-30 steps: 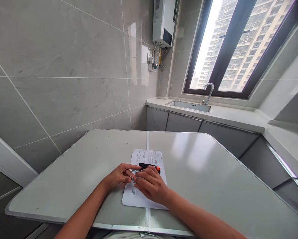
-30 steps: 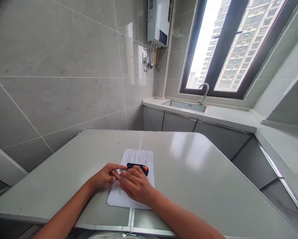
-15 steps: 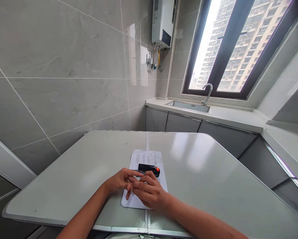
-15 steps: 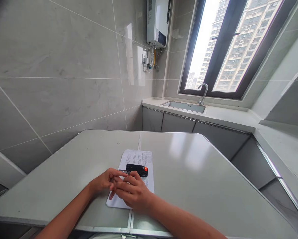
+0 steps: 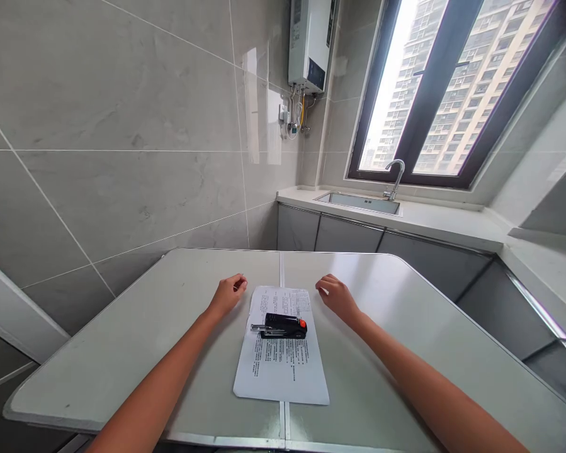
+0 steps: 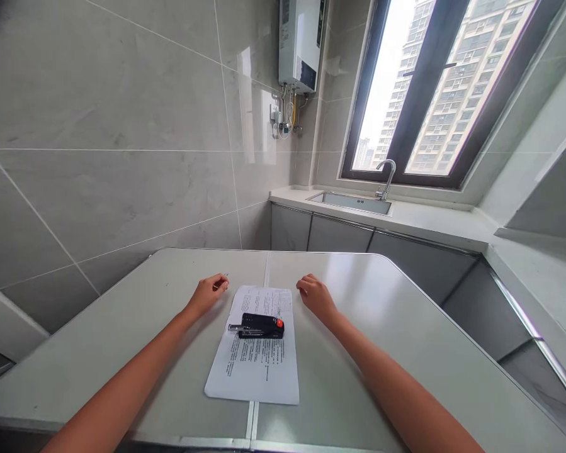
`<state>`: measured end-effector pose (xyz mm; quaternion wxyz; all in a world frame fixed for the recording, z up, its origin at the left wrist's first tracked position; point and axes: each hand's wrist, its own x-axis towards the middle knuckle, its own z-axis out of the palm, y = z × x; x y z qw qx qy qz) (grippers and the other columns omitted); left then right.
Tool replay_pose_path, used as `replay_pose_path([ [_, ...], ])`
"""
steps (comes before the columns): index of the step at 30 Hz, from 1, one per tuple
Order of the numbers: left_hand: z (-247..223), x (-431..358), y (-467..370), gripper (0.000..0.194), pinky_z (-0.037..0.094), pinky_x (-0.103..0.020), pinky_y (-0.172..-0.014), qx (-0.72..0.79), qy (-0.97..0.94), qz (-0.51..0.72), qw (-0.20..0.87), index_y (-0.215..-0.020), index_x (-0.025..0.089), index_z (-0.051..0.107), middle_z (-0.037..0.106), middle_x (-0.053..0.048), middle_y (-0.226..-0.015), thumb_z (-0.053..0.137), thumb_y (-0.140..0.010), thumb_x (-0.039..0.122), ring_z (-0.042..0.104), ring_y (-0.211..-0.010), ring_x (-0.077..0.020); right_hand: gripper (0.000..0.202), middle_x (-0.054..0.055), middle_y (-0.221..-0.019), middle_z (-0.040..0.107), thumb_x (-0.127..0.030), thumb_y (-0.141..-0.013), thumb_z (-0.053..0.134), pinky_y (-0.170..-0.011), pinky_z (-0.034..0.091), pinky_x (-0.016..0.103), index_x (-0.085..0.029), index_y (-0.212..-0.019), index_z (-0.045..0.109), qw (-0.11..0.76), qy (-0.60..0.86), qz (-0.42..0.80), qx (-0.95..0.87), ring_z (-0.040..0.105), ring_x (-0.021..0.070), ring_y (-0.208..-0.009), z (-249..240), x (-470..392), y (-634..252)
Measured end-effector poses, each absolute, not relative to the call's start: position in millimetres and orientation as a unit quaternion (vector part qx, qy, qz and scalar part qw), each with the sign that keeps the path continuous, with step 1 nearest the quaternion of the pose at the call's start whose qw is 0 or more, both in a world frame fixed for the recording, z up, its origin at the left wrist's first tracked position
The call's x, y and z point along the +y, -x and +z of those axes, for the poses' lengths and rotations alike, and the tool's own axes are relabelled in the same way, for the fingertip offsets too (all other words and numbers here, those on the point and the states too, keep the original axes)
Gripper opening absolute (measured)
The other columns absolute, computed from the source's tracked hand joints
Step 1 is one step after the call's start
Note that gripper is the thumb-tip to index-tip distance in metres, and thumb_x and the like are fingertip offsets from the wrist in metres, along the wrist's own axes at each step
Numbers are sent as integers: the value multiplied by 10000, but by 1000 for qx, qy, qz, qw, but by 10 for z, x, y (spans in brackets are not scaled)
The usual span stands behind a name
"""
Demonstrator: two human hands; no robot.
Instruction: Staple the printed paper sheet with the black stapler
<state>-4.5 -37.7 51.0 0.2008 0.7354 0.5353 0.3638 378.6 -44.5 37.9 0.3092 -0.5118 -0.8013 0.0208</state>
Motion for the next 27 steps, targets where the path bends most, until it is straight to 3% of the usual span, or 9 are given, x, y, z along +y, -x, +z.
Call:
replay_pose_path([
  [2,424,-111,77,254,512,-352,-897,575,-739,324,132,-973,176,699,719,-103,-1021,491,-979,320,669,-937,-232,326,56,-854,745,-4,-831,494,-790,487,306,-205,-803,749,280,558,30,-781,665,204,-850,281,-192,-3893],
  [6,232,288,92,356,431,-404,-1092,594,-737,299,118,-1224,131,677,606,-187,-1413,585,-922,295,560,-1301,-298,353,70,-887,762,4,-815,489,-820,459,285,-186,-844,784,261,589,29,-765,669,199,-862,126,146,-3974],
  [9,125,394,71,383,385,-413,-1147,603,-738,280,115,-1268,113,669,586,-198,-1467,561,-932,261,497,-1396,-300,375,79,-936,763,11,-828,481,-854,443,272,-181,-906,794,254,596,27,-761,660,199,-937,64,265,-3975],
  [14,82,215,83,282,457,-382,-1009,612,-738,267,99,-1023,176,750,735,-152,-1190,477,-955,183,636,-1174,-278,360,91,-959,758,-12,-865,474,-850,439,281,-174,-926,789,264,605,31,-750,642,204,-941,46,363,-3999],
  [18,145,-58,98,264,475,-360,-851,620,-730,272,93,-816,188,739,743,-127,-910,501,-929,171,669,-948,-273,341,93,-977,761,-33,-863,487,-866,451,297,-175,-943,786,287,602,42,-744,636,210,-953,62,391,-4011],
  [20,189,-202,64,256,479,-351,-808,620,-726,282,97,-832,193,745,749,-116,-890,511,-935,193,672,-890,-259,319,94,-943,760,-35,-846,511,-876,457,303,-182,-923,784,299,595,49,-744,621,223,-1001,87,379,-3999],
  [22,234,-354,1,255,494,-329,-760,612,-707,325,137,-971,206,758,764,-98,-917,510,-967,265,680,-847,-235,305,94,-916,753,-30,-827,523,-879,466,315,-188,-894,775,314,588,53,-744,603,234,-1028,125,342,-3973],
  [24,277,-512,-67,284,501,-296,-670,580,-643,425,266,-1092,206,748,767,-91,-899,576,-957,386,679,-771,-213,299,94,-968,747,-31,-813,520,-894,477,337,-201,-859,762,336,582,51,-739,590,241,-1036,171,272,-3929],
  [27,326,-724,-119,400,470,-279,-562,534,-598,472,366,-995,184,783,759,-89,-838,683,-873,552,607,-604,-169,290,102,-1077,713,-70,-831,488,-923,493,385,-211,-844,742,380,577,43,-722,586,253,-1049,238,75,-3803],
])
